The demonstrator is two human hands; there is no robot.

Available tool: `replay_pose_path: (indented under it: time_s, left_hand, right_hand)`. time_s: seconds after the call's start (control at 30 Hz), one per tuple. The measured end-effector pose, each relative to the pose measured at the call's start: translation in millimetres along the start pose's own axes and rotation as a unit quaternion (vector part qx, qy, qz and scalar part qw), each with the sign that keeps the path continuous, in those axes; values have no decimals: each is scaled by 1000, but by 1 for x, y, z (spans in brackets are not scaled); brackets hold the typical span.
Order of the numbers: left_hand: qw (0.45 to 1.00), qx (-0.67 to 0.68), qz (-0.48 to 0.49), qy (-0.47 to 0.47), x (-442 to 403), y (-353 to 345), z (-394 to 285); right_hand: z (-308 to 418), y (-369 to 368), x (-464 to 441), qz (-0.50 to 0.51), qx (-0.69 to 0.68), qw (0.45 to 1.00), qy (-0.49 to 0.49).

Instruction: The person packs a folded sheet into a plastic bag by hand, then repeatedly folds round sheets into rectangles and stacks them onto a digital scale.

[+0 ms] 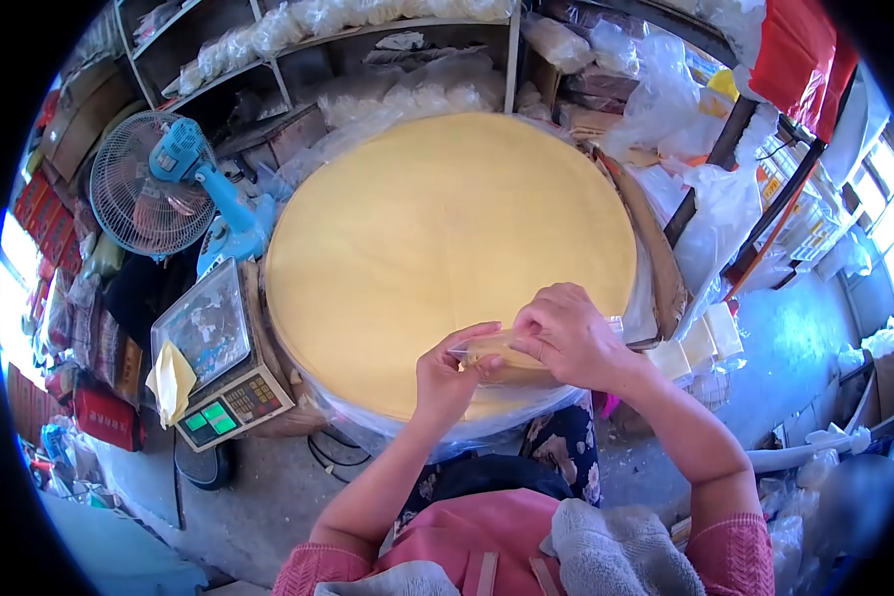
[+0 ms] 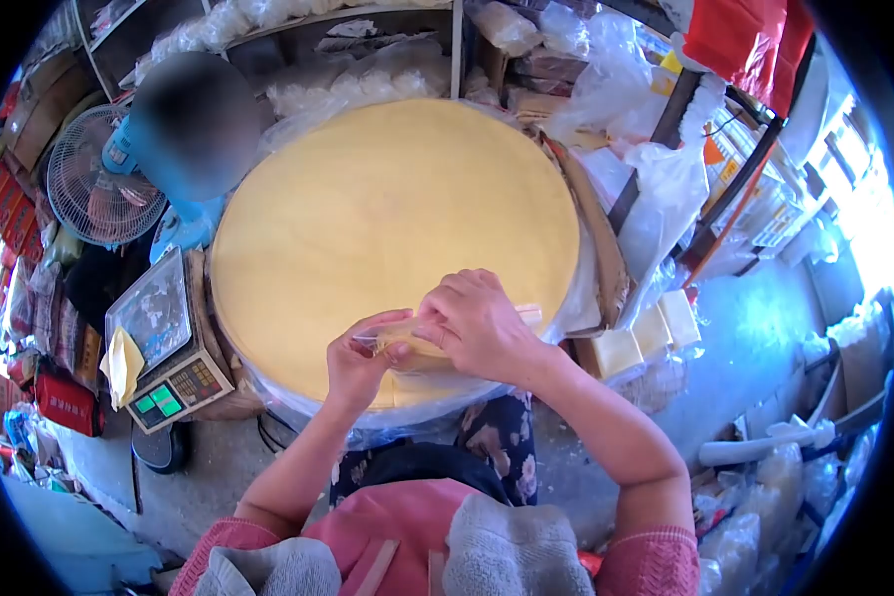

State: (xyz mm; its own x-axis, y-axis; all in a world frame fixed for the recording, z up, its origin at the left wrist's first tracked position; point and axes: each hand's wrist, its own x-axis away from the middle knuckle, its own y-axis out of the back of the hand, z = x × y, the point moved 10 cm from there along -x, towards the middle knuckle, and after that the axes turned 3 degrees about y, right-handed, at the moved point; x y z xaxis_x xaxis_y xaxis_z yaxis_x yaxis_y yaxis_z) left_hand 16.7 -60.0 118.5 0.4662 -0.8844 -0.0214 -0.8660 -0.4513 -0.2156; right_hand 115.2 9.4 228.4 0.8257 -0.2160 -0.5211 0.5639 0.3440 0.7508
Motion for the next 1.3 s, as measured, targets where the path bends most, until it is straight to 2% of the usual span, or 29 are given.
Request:
replay_pose_path:
  time_s: [0.27,0.37,0.57,0.67,0.87,0.97,1.0,1.07,1.1,1.17,1.23,1.3]
  left_hand:
    - [1000,10,-2,-15,1,1,3]
    - [1000,21,4,-23,2,-1,3]
    - [999,27,-2,-35,3,2,4]
    - [999,19,0,-37,3,2,5]
    - [999,5,-6,-38,5,3,5]
    - [999,-5,2,-51,-1,4,3]
    - [998,-5,7,-59,-5,3,2]
    - [980,-87,-78,-163,-7,10,-24]
    - [961,-126,-122,-213,-5,12,-38]
    - [916,-274,-79,-281,-4,-10,-57]
    - [832,-419,-54,-360,-7,-39,-45]
    - [800,-519,18,-301,-23,-65,8]
  right_hand:
    - [4,-5,-8,19,-33,999,-23]
    - [5,-13,-8,27,-14,999,16]
    - [6,-16,-13,23,-51,998,-17]
    - [8,-25,-16,58,-25,998,10]
    - [9,-34,-19,65,-45,997,13]
    - [13,-32,-25,41,-3,998,45]
    - [7,-26,-27,23,-8,1000,16]
    - [-8,-11,-28,-11,-17,999,-42]
    - [-32,-1,-25,-52,-93,987,-122]
    - [-83,12,-5,-132,-239,921,-278]
    - [-135,-6,29,-151,-334,849,-380]
    - [-192,-43,74,-160,-398,774,-465]
